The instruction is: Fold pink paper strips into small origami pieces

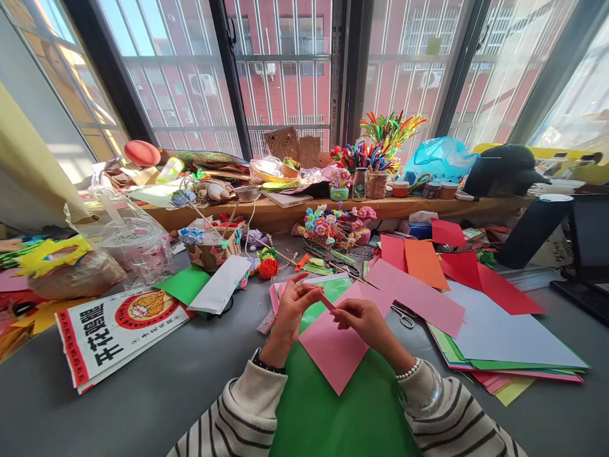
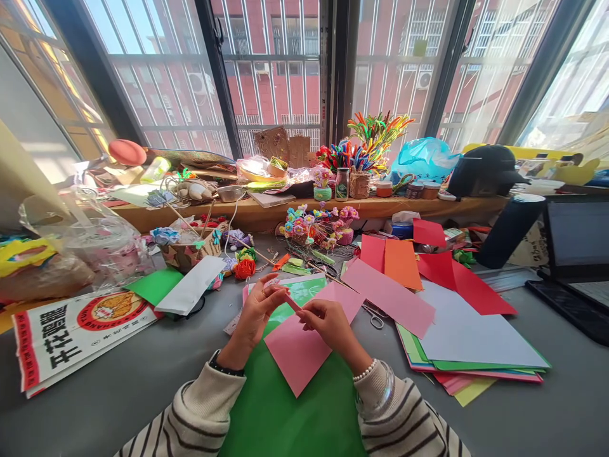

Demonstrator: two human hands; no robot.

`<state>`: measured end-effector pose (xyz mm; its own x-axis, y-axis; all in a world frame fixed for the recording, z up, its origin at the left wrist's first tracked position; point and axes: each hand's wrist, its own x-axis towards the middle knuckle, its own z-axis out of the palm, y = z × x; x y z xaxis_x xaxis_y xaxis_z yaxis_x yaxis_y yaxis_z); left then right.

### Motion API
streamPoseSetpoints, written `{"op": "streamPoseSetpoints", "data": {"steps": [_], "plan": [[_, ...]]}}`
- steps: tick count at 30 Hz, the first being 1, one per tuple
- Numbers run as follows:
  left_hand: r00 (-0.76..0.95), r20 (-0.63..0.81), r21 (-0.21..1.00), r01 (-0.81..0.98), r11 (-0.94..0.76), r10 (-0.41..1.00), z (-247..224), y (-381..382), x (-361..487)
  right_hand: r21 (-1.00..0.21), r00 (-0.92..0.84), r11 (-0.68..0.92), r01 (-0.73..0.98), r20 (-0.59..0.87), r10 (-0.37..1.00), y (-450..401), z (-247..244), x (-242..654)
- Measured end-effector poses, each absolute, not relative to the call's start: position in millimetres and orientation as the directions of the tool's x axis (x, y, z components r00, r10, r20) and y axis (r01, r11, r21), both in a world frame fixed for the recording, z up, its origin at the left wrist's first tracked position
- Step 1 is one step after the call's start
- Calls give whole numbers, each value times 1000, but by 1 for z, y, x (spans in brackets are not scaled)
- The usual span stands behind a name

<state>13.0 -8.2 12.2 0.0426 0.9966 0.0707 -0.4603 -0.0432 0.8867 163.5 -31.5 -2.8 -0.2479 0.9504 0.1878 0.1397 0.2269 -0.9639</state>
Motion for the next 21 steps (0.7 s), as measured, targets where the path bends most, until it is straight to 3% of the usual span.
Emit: {"op": "streamPoseSetpoints", "data": {"steps": [10, 16, 21], "plan": [[12, 58, 889, -456, -47, 998, 11, -8, 11, -956, -303, 236, 174, 176, 937, -31, 0, 162], [168, 75, 950, -310, -20, 983, 14, -14, 16, -960, -298, 223, 167, 167, 940, -32, -2, 161], [111, 8, 938, -345, 31, 994, 16, -15, 15, -974, -311, 183, 137, 133, 941, -32, 0, 161]]}}
